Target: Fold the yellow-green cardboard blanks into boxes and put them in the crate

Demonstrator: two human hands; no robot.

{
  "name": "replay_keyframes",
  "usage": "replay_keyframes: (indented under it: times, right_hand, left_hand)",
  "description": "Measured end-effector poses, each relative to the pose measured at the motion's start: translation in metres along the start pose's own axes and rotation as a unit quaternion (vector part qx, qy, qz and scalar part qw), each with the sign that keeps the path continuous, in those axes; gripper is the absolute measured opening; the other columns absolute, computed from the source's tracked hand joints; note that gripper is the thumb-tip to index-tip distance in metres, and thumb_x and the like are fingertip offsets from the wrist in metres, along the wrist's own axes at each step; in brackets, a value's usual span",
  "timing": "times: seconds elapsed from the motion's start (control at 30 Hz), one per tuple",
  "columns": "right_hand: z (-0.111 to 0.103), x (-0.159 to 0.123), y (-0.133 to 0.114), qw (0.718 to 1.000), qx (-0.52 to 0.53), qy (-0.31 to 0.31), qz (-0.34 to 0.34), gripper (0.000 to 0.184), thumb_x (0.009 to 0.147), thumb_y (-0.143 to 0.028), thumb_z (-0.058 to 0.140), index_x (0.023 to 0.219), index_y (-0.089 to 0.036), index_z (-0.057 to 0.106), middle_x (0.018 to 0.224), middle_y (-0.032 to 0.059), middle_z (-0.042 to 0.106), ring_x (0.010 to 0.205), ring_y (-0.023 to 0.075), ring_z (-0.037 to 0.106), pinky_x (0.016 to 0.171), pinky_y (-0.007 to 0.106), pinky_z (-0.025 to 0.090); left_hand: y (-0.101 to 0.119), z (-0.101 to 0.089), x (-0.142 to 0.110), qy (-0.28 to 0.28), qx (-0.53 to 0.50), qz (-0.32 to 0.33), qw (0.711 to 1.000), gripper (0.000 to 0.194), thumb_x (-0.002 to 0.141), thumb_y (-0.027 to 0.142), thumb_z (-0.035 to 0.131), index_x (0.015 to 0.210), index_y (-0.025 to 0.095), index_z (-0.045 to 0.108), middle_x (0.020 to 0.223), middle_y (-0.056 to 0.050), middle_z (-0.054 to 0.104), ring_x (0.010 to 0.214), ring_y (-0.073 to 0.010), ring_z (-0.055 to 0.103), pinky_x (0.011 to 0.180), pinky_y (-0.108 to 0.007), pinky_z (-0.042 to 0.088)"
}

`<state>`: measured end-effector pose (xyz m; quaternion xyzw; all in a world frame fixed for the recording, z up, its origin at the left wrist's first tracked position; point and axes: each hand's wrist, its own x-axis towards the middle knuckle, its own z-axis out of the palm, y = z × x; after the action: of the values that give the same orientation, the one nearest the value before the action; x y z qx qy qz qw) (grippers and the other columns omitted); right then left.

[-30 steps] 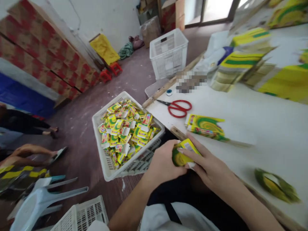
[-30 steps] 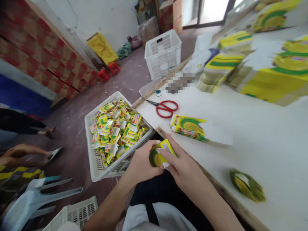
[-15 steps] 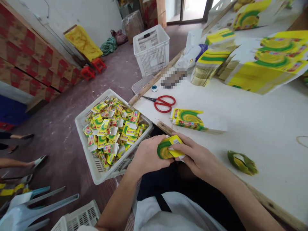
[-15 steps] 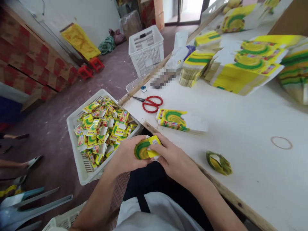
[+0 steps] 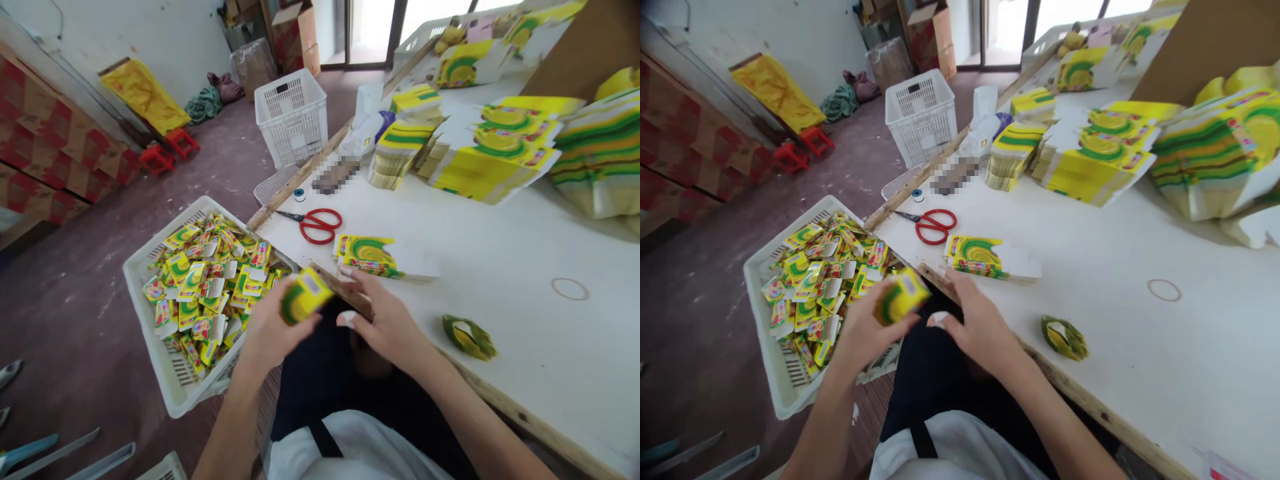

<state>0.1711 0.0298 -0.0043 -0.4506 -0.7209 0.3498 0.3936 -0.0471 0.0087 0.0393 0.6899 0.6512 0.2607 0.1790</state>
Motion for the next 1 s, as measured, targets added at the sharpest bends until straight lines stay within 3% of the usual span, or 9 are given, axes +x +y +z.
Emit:
replay_keyframes:
  times: [0.03, 0.1, 0.17, 0.3, 0.47, 0.7, 0.8, 0.87, 1.0]
  right_hand:
    - [-0.009, 0.007, 0.003, 0.999, -0.03, 0.031, 0.019, 0.052, 0.083, -0.025, 0.061, 0.134, -0.019, 0.049, 0.127, 0.0149, 0.067, 0.113, 0.0294, 0.066, 0.097, 0.048, 0.053]
    - [-0.027, 0.021, 0.01, 0.986, -0.126, 0.093, 0.064, 0.043, 0.083, -0.019, 0.058, 0.126, -0.016, 0.055, 0.118, 0.0161, 0.069, 0.108, 0.0322, 0.067, 0.094, 0.05, 0.053]
    - [-0.038, 0.031, 0.016, 0.963, -0.228, 0.095, 0.112, 0.044, 0.081, -0.014, 0.058, 0.125, -0.013, 0.056, 0.114, 0.0178, 0.07, 0.105, 0.0352, 0.065, 0.09, 0.051, 0.053]
    - [-0.032, 0.04, 0.024, 0.931, -0.33, 0.039, 0.151, 0.04, 0.08, -0.005, 0.055, 0.121, -0.009, 0.058, 0.108, 0.0204, 0.069, 0.1, 0.0356, 0.063, 0.088, 0.048, 0.051]
    - [-0.019, 0.038, 0.027, 0.925, -0.338, 0.062, 0.163, 0.038, 0.079, -0.003, 0.054, 0.116, -0.012, 0.055, 0.104, 0.0192, 0.065, 0.095, 0.0335, 0.061, 0.082, 0.043, 0.049]
    - [-0.025, 0.04, 0.027, 0.931, -0.298, 0.1, 0.184, 0.045, 0.075, -0.003, 0.055, 0.118, -0.014, 0.046, 0.106, 0.0167, 0.063, 0.091, 0.0297, 0.064, 0.076, 0.039, 0.049]
    - [-0.028, 0.037, 0.015, 0.962, -0.157, 0.14, 0.176, 0.05, 0.072, -0.008, 0.058, 0.118, -0.018, 0.042, 0.095, 0.0088, 0.064, 0.082, 0.0251, 0.064, 0.072, 0.037, 0.051]
    - [-0.021, 0.031, -0.001, 0.979, -0.02, 0.138, 0.147, 0.053, 0.069, -0.01, 0.06, 0.117, -0.021, 0.041, 0.09, 0.0042, 0.063, 0.076, 0.0213, 0.063, 0.07, 0.035, 0.052]
    - [0.013, 0.008, -0.041, 0.971, 0.214, -0.025, 0.107, 0.05, 0.068, -0.011, 0.058, 0.115, -0.023, 0.044, 0.087, 0.0009, 0.062, 0.071, 0.0154, 0.061, 0.065, 0.029, 0.052]
  left_hand:
    - [-0.012, -0.007, 0.003, 0.08, 0.025, -0.037, 0.996, 0.058, 0.072, 0.044, 0.076, 0.12, 0.016, 0.058, 0.115, -0.014, 0.069, 0.106, -0.0325, 0.067, 0.096, -0.05, 0.052]
    - [-0.034, -0.02, 0.007, 0.244, 0.078, -0.078, 0.964, 0.092, 0.058, 0.048, 0.086, 0.133, 0.012, 0.048, 0.136, -0.022, 0.054, 0.13, -0.0423, 0.05, 0.111, -0.06, 0.036]
    - [-0.049, -0.026, 0.01, 0.275, 0.077, -0.096, 0.954, 0.103, 0.059, 0.049, 0.085, 0.141, 0.009, 0.038, 0.145, -0.027, 0.045, 0.137, -0.0431, 0.041, 0.115, -0.06, 0.03]
    - [-0.05, -0.007, 0.006, 0.208, -0.02, -0.093, 0.973, 0.08, 0.072, 0.048, 0.076, 0.138, 0.015, 0.046, 0.142, -0.021, 0.052, 0.135, -0.037, 0.048, 0.113, -0.055, 0.037]
    - [-0.032, 0.022, 0.002, 0.101, -0.117, -0.062, 0.986, 0.053, 0.078, 0.045, 0.072, 0.123, 0.019, 0.059, 0.127, -0.014, 0.065, 0.122, -0.0308, 0.06, 0.107, -0.052, 0.045]
    - [-0.019, 0.027, -0.004, 0.038, -0.218, -0.074, 0.972, 0.045, 0.076, 0.041, 0.073, 0.114, 0.019, 0.065, 0.117, -0.013, 0.07, 0.111, -0.0289, 0.065, 0.101, -0.051, 0.048]
    - [-0.012, 0.037, -0.006, -0.016, -0.333, -0.094, 0.938, 0.054, 0.072, 0.043, 0.078, 0.118, 0.021, 0.062, 0.12, -0.013, 0.069, 0.111, -0.0284, 0.065, 0.099, -0.047, 0.05]
    - [-0.004, 0.045, -0.006, -0.019, -0.443, -0.094, 0.892, 0.069, 0.066, 0.05, 0.083, 0.124, 0.023, 0.057, 0.127, -0.014, 0.065, 0.116, -0.0294, 0.063, 0.097, -0.045, 0.051]
    - [0.023, 0.049, 0.003, 0.073, -0.619, -0.084, 0.778, 0.066, 0.074, 0.074, 0.062, 0.114, 0.023, 0.061, 0.114, -0.011, 0.067, 0.112, -0.0288, 0.062, 0.094, -0.041, 0.051]
